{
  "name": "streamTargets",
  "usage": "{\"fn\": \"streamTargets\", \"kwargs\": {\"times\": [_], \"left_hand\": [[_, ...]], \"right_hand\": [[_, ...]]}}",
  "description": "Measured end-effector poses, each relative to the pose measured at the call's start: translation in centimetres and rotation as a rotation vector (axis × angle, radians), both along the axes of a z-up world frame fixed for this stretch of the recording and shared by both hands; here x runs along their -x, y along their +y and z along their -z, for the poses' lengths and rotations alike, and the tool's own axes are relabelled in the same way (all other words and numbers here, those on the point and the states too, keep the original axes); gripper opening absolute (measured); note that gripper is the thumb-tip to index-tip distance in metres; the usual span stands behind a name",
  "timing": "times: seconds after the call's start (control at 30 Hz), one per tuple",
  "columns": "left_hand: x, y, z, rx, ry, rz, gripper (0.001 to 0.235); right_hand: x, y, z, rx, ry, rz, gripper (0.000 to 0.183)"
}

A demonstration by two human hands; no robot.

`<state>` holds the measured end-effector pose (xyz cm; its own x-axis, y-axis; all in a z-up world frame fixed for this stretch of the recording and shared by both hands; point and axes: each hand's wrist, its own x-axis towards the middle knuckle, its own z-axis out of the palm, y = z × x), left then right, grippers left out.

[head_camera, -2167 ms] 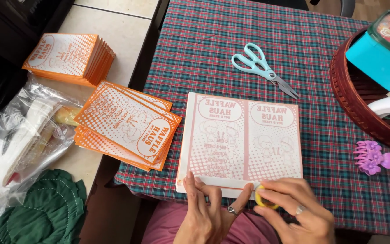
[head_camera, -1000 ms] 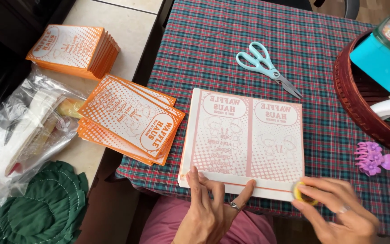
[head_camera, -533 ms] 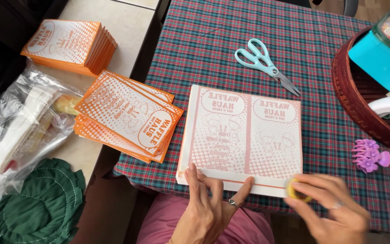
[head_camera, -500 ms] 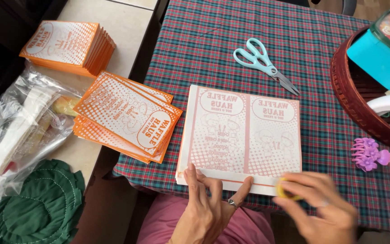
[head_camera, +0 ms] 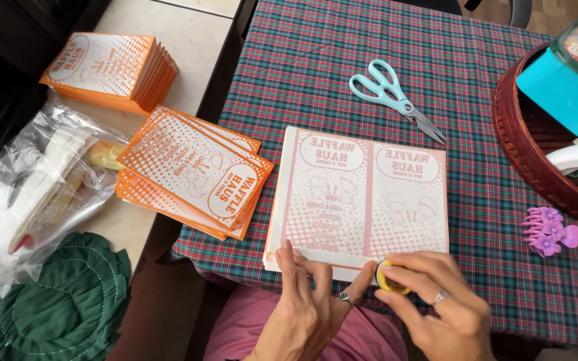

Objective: Folding paper bags and applying yellow adhesive tape to seal them.

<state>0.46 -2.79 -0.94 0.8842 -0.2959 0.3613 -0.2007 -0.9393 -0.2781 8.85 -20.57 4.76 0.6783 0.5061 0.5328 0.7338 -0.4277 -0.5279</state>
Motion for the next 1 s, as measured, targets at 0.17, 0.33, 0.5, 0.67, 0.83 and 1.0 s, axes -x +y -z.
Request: {"fn": "streamTargets", "kwargs": {"times": [0.17, 0.33, 0.5, 0.67, 0.83, 1.0], "left_hand": [[0.4, 1.8, -1.8, -0.140, -0.134, 0.038, 0.056], [0.9, 2.8, -0.7, -0.001, -0.169, 0.027, 0.047], [0.9, 3.5, 0.3, 0.151, -0.137, 0.070, 0.048], [0.9, 4.5, 0.9, 0.280, -0.135, 0.129, 0.058], [0.6, 4.5, 1.8, 0.371, -0.170, 0.137, 0.052], [0.4, 5.0, 1.5, 0.435, -0.196, 0.132, 0.056]], "right_hand": [[0.0, -1.6, -0.4, 0.055, 0.112, 0.087, 0.023], [-0.5, -0.9, -0.1, 0.059, 0.049, 0.016, 0.025], [-0.9, 2.5, 0.6, 0.011, -0.003, -0.192, 0.026], [-1.2, 1.1, -0.1, 0.142, 0.120, -0.114, 0.047], [-1.0, 4.6, 0.4, 0.062, 0.081, -0.172, 0.045], [-1.2, 3.8, 0.4, 0.046, 0.116, -0.217, 0.050]]}}
